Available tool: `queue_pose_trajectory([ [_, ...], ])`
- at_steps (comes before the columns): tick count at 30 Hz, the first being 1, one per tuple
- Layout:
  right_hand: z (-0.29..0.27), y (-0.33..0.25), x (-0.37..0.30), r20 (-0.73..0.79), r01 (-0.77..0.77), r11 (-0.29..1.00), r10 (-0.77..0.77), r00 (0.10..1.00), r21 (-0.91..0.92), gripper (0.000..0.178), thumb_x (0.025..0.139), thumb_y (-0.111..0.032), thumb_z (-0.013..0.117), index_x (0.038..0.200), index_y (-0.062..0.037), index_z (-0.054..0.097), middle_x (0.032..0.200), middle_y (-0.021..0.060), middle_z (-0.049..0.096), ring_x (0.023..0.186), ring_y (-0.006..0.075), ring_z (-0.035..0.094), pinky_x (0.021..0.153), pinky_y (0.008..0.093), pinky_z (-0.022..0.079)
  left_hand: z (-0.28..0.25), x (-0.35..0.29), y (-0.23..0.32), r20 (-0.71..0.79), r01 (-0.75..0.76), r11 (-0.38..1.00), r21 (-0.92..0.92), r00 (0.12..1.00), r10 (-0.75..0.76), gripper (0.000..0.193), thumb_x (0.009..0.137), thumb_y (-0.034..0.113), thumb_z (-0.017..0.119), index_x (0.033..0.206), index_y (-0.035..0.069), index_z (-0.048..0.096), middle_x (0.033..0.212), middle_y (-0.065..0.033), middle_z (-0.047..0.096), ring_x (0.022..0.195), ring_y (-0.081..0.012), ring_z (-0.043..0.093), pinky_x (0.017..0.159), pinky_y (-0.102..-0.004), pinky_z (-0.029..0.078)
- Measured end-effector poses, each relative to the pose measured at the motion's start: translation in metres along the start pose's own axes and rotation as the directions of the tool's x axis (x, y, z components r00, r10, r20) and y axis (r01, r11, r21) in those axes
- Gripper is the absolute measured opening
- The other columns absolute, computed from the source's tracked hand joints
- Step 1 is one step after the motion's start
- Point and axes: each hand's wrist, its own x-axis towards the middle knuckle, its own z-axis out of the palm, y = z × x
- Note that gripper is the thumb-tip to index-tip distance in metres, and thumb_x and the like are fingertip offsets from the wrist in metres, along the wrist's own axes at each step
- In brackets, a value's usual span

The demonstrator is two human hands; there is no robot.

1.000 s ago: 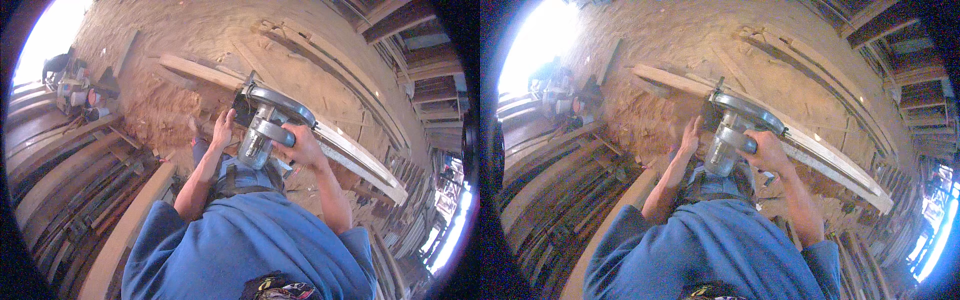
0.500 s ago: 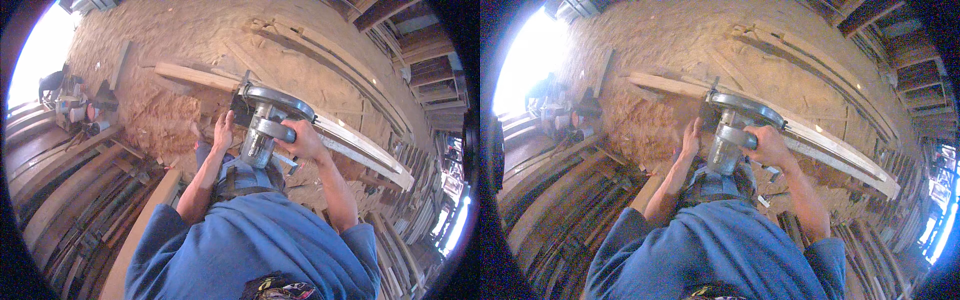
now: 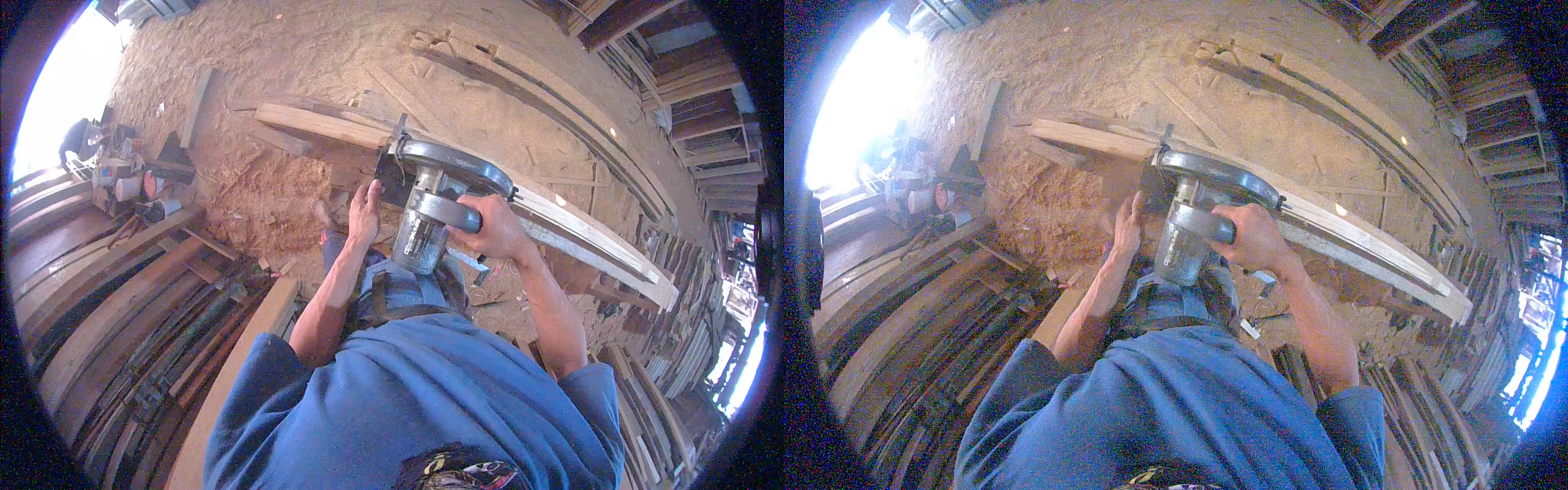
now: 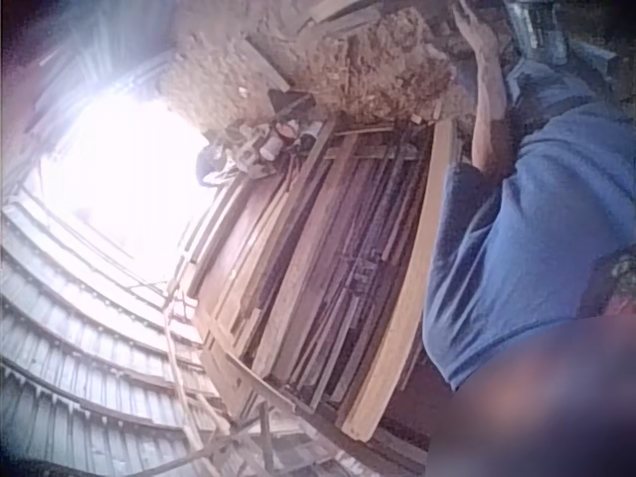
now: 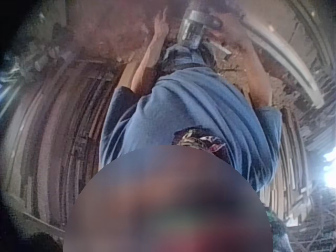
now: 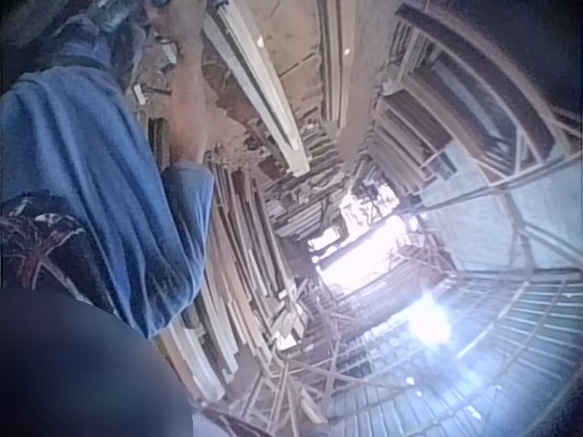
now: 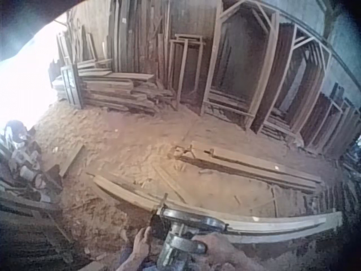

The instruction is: The person uses a circular saw to cut a long wooden plank on a workbench. They guide the saw along the plank, make a cut, then reposition the plank and continue cutting another section.

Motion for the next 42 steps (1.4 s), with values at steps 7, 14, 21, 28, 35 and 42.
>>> queue_pose_trajectory([
  [7,0.003,0.001,0.0,-0.058,0.095,0.995,-0.095,0.994,0.003,0.024,0.081,-0.018,0.084,0.096,-0.0034,0.071,0.078,0.0182,0.069,0.075,0.0388,0.07,0.068,0.0433,0.052,-0.001,0.005,-0.01,0.007,0.006,1.0,0.012,1.0,-0.006,0.059,0.106,0.058,0.054,0.096,0.0,0.062,0.073,-0.0022,0.05,0.071,-0.0135,0.047,0.064,-0.0348,0.04],
  [14,0.006,0.009,0.001,-0.046,0.093,0.996,-0.093,0.995,-0.004,0.024,0.08,-0.016,0.084,0.096,-0.0037,0.071,0.081,0.0175,0.071,0.079,0.0382,0.072,0.069,0.0431,0.053,0.0,-0.002,0.004,0.015,0.027,0.998,-0.064,1.0,-0.026,0.056,0.107,0.055,0.054,0.097,0.001,0.063,0.073,-0.0012,0.051,0.07,-0.0126,0.046,0.062,-0.0333,0.039],
  [21,0.006,0.008,0.0,-0.054,0.108,0.994,-0.108,0.993,-0.001,0.023,0.081,-0.016,0.084,0.095,-0.0036,0.071,0.078,0.0179,0.07,0.076,0.0394,0.071,0.067,0.0431,0.053,-0.003,0.001,0.004,0.016,0.026,1.0,0.007,1.0,-0.026,0.054,0.107,0.053,0.055,0.1,0.0,0.065,0.074,0.0,0.05,0.07,-0.0109,0.045,0.062,-0.0323,0.038],
  [28,0.007,0.009,-0.001,-0.055,0.1,0.995,-0.099,0.994,0.013,0.022,0.081,-0.016,0.084,0.092,-0.004,0.069,0.078,0.0188,0.069,0.077,0.0414,0.07,0.066,0.0443,0.052,-0.003,0.0,0.006,0.039,0.098,0.994,-0.056,0.995,-0.096,0.055,0.107,0.053,0.055,0.102,0.0,0.066,0.073,-0.0013,0.052,0.069,-0.0116,0.045,0.061,-0.0324,0.038],
  [35,0.008,0.016,-0.002,-0.023,0.114,0.988,-0.117,0.993,-0.104,0.032,0.078,-0.025,0.081,0.104,-0.0078,0.073,0.089,0.019,0.074,0.09,0.0426,0.072,0.081,0.0529,0.057,0.0,0.002,-0.011,-0.035,-0.176,0.983,-0.047,0.984,0.174,0.053,0.107,0.053,0.058,0.109,0.001,0.069,0.077,0.0017,0.055,0.067,-0.0103,0.047,0.061,-0.0291,0.041],
  [42,0.014,0.016,-0.004,-0.077,0.097,0.995,-0.099,0.992,-0.028,0.025,0.076,-0.02,0.08,0.095,-0.0083,0.071,0.083,0.0183,0.071,0.085,0.0426,0.069,0.073,0.0518,0.052,-0.005,0.006,-0.011,0.025,0.192,0.97,-0.149,0.981,-0.19,0.046,0.107,0.054,0.057,0.104,0.009,0.065,0.07,0.0056,0.05,0.054,-0.0041,0.04,0.047,-0.0257,0.03],
])
